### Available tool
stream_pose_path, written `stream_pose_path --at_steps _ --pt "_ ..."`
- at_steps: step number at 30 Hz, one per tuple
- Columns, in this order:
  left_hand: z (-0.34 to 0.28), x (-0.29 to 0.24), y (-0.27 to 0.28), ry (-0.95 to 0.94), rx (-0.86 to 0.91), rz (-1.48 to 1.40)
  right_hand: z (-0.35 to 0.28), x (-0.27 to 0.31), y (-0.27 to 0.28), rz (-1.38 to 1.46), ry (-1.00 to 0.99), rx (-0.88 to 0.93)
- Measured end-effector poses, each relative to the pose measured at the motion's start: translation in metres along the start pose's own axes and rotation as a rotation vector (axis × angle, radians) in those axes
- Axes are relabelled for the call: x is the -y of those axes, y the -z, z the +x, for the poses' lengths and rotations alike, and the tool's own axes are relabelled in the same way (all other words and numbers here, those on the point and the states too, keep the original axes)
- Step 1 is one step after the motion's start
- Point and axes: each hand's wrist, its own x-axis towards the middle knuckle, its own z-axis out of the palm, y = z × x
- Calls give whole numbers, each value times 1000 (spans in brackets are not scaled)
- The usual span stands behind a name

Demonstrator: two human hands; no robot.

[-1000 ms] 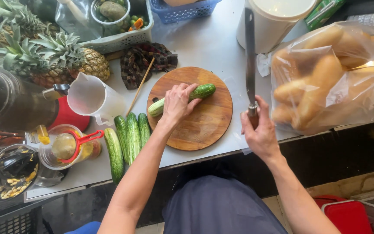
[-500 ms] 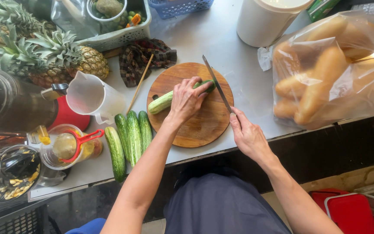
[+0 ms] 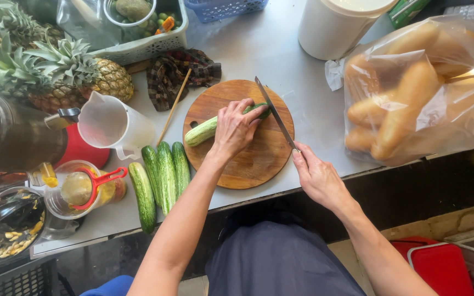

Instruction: Washing cucumbers in a sink and then slicing them into thin strips on a wooden cutting board.

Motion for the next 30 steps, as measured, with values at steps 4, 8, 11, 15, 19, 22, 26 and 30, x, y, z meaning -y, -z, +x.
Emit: stream_pose_path --at_steps 4,8,11,15,19,22,26,30 --pt "0 1 0 -12 4 -29 11 11 2 0 10 24" --pt "-1 3 -7 -9 0 -22 47 2 -9 5 44 60" --pt "-2 9 -10 14 20 -38 55 -2 0 1 20 110" --pt "-4 16 -16 54 108 10 74 -15 28 136 -16 145" --pt "-11 -11 40 -162 294 9 90 -35 43 78 -7 -86" --pt "-33 -14 72 -188 481 19 79 -35 38 106 -2 -99" --pt "-42 -6 112 -27 561 -273 63 -26 24 156 -37 -40" --pt "-40 7 72 184 124 -231 52 -13 23 168 -8 -66"
